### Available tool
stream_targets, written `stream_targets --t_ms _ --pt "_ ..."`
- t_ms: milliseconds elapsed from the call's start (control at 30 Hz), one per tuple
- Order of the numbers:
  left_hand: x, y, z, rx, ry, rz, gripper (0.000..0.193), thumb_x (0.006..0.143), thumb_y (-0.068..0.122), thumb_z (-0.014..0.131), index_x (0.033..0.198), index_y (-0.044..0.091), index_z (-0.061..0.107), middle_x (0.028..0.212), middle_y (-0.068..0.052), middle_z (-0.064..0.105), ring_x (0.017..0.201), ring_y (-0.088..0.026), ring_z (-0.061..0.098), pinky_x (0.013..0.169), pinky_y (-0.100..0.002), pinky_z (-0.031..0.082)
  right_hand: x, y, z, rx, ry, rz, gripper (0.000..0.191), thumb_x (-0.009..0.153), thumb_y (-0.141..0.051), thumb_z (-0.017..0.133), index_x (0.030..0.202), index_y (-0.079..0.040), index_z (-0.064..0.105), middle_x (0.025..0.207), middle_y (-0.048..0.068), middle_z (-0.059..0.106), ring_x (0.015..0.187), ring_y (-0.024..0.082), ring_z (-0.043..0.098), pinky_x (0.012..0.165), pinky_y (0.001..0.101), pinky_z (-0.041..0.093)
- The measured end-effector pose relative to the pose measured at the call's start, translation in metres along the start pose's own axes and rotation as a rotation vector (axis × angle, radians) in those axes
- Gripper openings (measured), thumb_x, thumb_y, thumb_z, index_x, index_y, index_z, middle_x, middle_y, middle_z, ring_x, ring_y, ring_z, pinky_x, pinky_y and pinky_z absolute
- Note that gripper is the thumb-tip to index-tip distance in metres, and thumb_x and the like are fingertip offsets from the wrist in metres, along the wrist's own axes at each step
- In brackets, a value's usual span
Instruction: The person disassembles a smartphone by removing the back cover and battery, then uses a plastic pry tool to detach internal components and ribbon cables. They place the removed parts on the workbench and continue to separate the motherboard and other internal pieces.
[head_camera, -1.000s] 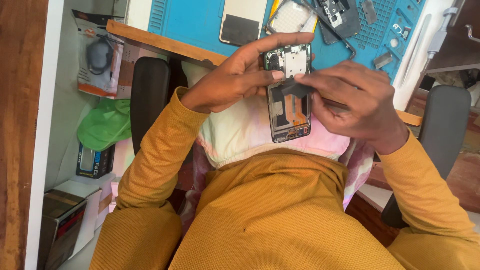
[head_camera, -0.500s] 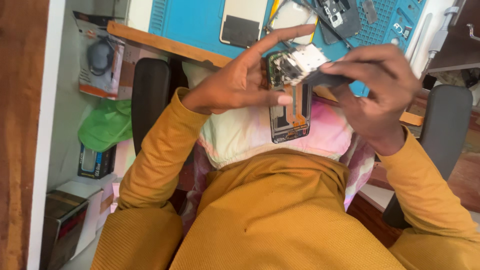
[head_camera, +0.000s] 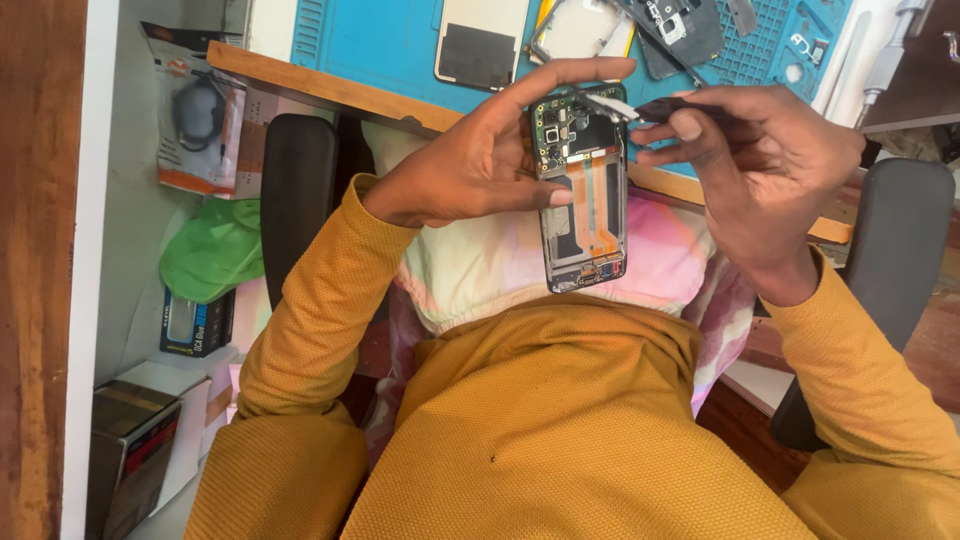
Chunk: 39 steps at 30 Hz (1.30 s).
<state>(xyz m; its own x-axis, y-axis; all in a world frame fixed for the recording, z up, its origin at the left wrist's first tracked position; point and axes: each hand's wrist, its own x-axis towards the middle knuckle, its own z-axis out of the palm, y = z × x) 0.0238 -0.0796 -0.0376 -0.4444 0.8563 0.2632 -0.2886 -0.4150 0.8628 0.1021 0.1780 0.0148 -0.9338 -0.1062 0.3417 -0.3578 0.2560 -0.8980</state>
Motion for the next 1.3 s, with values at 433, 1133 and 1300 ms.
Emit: stream_targets --t_ms 433,1133,1300 --pt "0.003 -0.006 -0.005 0.086 -0.027 0.025 0.074 0.111 -0.002 0.075 0.165 0.009 0.026 0.169 -0.004 0.028 0.153 -0.018 0.038 0.129 -0.038 0.039 -0.001 -0.002 -0.002 -0.079 0.066 -0.026 0.019 0.118 -0.008 0.066 0.118 0.011 0.062 0.105 0.022 0.072 0.095 0.021 0.077 0.083 0.0291 0.067" --pt "-0.002 0.005 0.003 0.026 0.047 -0.026 0.076 0.111 0.0 0.077 0.166 0.005 0.026 0.167 -0.005 0.029 0.151 -0.017 0.038 0.132 -0.036 0.039 -0.007 -0.002 -0.001 -0.531 -0.002 -0.396 0.015 0.088 0.003 0.089 0.099 0.004 0.078 0.105 0.016 0.077 0.077 0.018 0.073 0.064 0.0266 0.058" --pt "0.0 0.006 0.003 0.036 0.04 0.016 0.077 0.111 -0.001 0.078 0.166 0.007 0.025 0.167 -0.004 0.029 0.151 -0.015 0.038 0.133 -0.035 0.039 -0.005 -0.027 0.011 -0.677 -0.032 -0.383 0.014 0.081 0.007 0.085 0.092 0.009 0.076 0.097 0.019 0.074 0.083 0.027 0.075 0.074 0.033 0.063"
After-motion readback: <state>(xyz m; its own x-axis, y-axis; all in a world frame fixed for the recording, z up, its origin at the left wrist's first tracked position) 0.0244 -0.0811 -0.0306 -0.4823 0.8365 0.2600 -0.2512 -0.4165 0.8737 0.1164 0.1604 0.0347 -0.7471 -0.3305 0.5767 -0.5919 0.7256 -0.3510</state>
